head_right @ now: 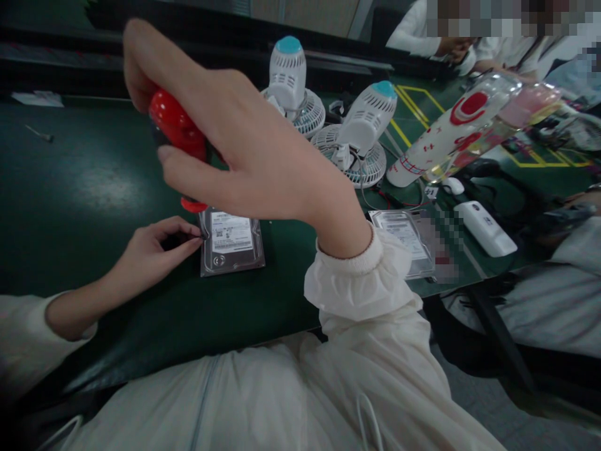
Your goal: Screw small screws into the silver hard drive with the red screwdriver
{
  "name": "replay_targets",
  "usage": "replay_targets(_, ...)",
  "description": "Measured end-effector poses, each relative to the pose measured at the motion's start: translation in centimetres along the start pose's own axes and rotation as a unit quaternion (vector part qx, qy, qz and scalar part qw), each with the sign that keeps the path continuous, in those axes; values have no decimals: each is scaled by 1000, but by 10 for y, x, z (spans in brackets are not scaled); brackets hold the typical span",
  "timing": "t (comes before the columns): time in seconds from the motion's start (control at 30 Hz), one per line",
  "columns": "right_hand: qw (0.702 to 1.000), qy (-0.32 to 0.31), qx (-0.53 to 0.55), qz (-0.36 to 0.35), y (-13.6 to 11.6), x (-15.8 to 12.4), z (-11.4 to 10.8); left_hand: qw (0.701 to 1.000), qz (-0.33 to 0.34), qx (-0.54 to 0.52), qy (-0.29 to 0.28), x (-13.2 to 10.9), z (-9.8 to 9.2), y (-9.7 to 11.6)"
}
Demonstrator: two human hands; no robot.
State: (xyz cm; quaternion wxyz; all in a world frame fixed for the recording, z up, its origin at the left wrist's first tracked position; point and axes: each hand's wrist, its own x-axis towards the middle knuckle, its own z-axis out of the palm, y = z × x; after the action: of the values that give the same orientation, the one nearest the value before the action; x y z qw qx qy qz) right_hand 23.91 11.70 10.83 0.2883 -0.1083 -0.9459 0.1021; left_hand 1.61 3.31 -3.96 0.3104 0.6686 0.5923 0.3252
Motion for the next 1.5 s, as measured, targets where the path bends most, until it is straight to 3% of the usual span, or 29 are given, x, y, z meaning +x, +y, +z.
replay_targets(0.13, 997, -12, -73, 39, -6, -3, -2, 1000, 9, 7, 5, 0, 0, 2)
replay_targets(0.33, 999, 22, 32, 0, -3, -4, 6, 1000, 9, 4, 7, 0, -1, 3)
replay_targets(0.53, 999, 34, 22, 10, 0, -7, 3, 1000, 2, 7, 5, 0, 0, 3)
replay_targets(0.7, 999, -17, -46, -1, 2, -8, -7, 1000, -7, 2, 5, 0, 0, 2)
replay_targets(0.83, 991, -12, -118, 58, -1, -6, -5, 1000, -1, 4, 7, 0, 1, -1)
replay_targets(1.03, 996, -31, -65, 61, -4, -9, -6, 1000, 5, 1, -2, 0, 0, -2)
replay_targets(1.2, 988, -16, -137, 71, -6, -8, -5, 1000, 2, 9, 0, 0, 0, 1)
replay_targets(1.5, 994, -32, -94, 54, -2, -8, -7, 1000, 11, -1, 0, 0, 1, -4)
